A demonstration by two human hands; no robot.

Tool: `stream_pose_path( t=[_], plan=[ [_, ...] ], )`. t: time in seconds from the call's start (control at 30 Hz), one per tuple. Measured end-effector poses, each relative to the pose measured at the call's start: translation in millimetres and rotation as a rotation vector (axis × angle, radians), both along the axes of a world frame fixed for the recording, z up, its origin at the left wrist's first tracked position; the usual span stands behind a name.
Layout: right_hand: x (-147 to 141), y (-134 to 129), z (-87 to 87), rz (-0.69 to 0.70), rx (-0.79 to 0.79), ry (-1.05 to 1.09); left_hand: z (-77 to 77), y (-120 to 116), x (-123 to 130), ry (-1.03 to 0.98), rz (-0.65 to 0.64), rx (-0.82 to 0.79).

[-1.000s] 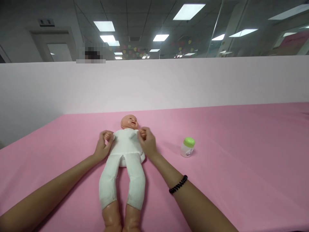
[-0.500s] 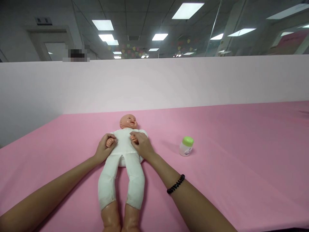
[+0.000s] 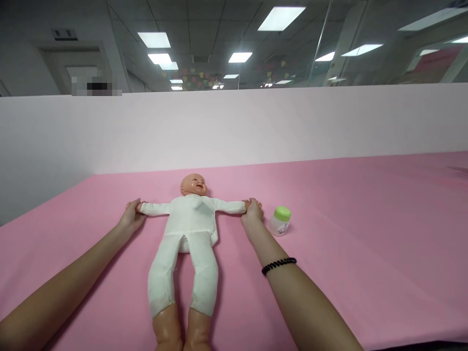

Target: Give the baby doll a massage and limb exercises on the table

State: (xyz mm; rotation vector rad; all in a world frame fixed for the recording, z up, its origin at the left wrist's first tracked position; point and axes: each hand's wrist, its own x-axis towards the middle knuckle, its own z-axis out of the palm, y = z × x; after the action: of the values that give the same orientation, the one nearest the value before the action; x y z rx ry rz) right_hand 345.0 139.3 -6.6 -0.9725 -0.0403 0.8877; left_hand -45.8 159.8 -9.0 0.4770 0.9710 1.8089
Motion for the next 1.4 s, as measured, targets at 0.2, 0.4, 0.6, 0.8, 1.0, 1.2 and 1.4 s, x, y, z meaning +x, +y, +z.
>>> stream_pose_path(
  t=[0.2,0.4,0.6,0.8,1.0,1.2,1.4],
  plan=[
    [-1,0,0.0,-0.021,-0.079,0.076,-0.4,-2,6,-0.006,-0.064,-0.045],
    [-3,0,1.9,-0.033,-0.069,0.080,-1.6,-1,5,0.010,-0.061,-0.032],
    [-3,3,-1.3,-0.038,-0.074,0.063,-5.3,1,3,0.025,-0.075,-0.024],
    [-4,3,-4.0,-0.014,-0.083,0.013,-8.2,1,3,0.023,-0.084,0.009],
    [-9,-2,0.3,-0.025,-0.091,-0.006,-9.2,2,2,0.038,-0.092,0.019],
    [-13,-2,1.3,-0.060,-0.094,-0.039,-10.3,3,2,0.044,-0.090,0.019],
    [-16,2,-5.9,-0.112,-0.153,-0.091,-13.8,3,2,0.089,-0.106,0.067]
  ],
)
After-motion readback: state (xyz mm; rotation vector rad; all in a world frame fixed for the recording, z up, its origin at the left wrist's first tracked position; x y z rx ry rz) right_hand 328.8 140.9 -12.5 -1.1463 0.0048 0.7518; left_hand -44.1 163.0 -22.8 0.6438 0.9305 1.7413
